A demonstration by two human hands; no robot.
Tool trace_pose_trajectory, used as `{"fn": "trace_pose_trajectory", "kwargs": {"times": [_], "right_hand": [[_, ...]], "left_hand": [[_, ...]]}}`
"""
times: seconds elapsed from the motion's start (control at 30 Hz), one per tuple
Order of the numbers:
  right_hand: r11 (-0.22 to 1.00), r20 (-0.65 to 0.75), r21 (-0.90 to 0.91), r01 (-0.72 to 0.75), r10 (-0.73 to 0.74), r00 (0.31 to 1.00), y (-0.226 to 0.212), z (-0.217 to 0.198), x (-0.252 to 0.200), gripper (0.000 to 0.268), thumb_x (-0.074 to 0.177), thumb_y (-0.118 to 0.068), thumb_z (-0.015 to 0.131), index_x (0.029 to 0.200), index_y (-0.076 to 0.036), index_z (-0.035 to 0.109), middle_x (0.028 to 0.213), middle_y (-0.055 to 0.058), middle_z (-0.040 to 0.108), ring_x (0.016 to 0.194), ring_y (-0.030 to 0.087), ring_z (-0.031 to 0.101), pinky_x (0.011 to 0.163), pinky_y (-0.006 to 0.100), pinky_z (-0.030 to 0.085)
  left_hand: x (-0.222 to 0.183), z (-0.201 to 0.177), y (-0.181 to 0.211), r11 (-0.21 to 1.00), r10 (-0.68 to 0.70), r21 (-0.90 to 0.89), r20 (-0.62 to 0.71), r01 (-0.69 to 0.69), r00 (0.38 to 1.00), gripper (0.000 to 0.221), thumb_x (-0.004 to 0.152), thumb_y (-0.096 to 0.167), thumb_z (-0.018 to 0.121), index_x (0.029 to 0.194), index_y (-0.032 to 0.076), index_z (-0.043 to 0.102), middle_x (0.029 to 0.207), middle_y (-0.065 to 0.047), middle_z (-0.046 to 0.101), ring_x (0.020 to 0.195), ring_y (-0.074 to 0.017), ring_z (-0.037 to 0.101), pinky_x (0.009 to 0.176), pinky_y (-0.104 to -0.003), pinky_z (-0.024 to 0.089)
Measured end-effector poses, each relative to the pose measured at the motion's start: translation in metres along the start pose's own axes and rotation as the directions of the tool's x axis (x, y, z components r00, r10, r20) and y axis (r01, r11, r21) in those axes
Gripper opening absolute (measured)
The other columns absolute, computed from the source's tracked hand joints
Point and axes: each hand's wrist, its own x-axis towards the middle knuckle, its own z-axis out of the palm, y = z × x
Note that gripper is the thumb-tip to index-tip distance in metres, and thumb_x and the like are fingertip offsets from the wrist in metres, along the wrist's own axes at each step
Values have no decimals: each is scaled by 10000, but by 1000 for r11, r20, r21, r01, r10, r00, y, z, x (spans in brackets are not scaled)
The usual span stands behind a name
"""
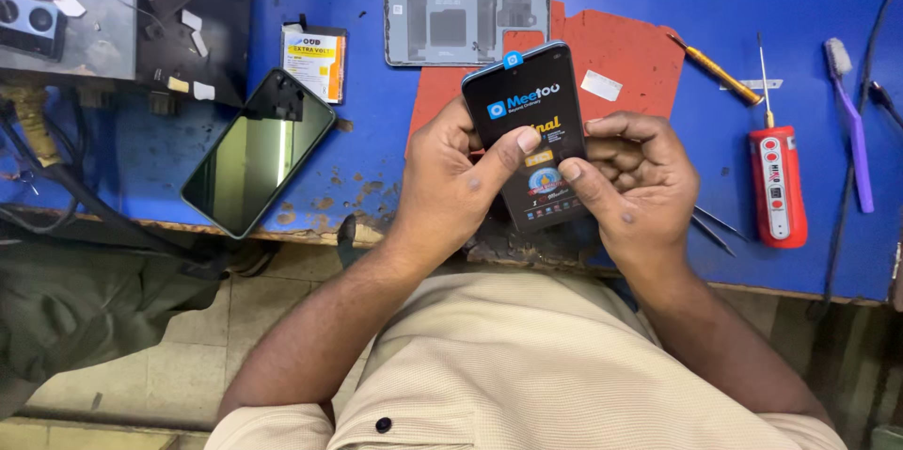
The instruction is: The person disassembles a smartphone, removes the camera module, and then reassembles the device using a screwdriver and a prying tool. The person also briefly handles a SIM card tray and a phone case.
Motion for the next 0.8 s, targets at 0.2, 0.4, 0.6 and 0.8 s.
{"fn": "trace_pose_trajectory", "kwargs": {"times": [0.2, 0.4, 0.6, 0.8], "right_hand": [[1000, 1, 0, 4, -4, 1000, 3, 0, -1, 362, 981, 62, 736, 1280, 0, 542, 1136, 161, 725, 1017, 135, 723, 874, 250, 603], [1000, 2, 8, -11, 11, 1000, 1, 0, -1, 377, 981, 57, 733, 1293, -4, 530, 1128, 175, 735, 998, 136, 727, 860, 249, 602], [991, 114, 59, -119, 112, 987, -3, -2, 3, 464, 951, 47, 722, 1360, 6, 505, 1162, 184, 727, 1034, 158, 728, 910, 276, 611], [887, 180, -436, 154, -82, 980, -32, -20, 12, 291, 941, 18, 762, 1203, 17, 635, 1154, 155, 732, 1064, 187, 738, 930, 310, 618]], "left_hand": [[0, -1, -3, 999, -7, -42, 0, 7, 1000, 235, 1000, 84, 702, 1206, -9, 634, 1064, -62, 751, 955, -86, 708, 850, -267, 610], [0, -2, -5, 998, 26, -52, 20, -24, 999, 232, 1005, 76, 704, 1209, -7, 632, 1081, -58, 746, 977, -90, 709, 872, -275, 614], [-1, -3, -7, 998, 14, -69, 21, -13, 1000, 238, 1000, 85, 711, 1209, 3, 635, 1085, -59, 748, 978, -99, 716, 874, -282, 622], [13, -40, 14, 895, 232, 353, 160, -275, 960, 346, 968, 146, 772, 1261, 15, 645, 1066, -46, 773, 970, -102, 732, 860, -268, 612]]}}
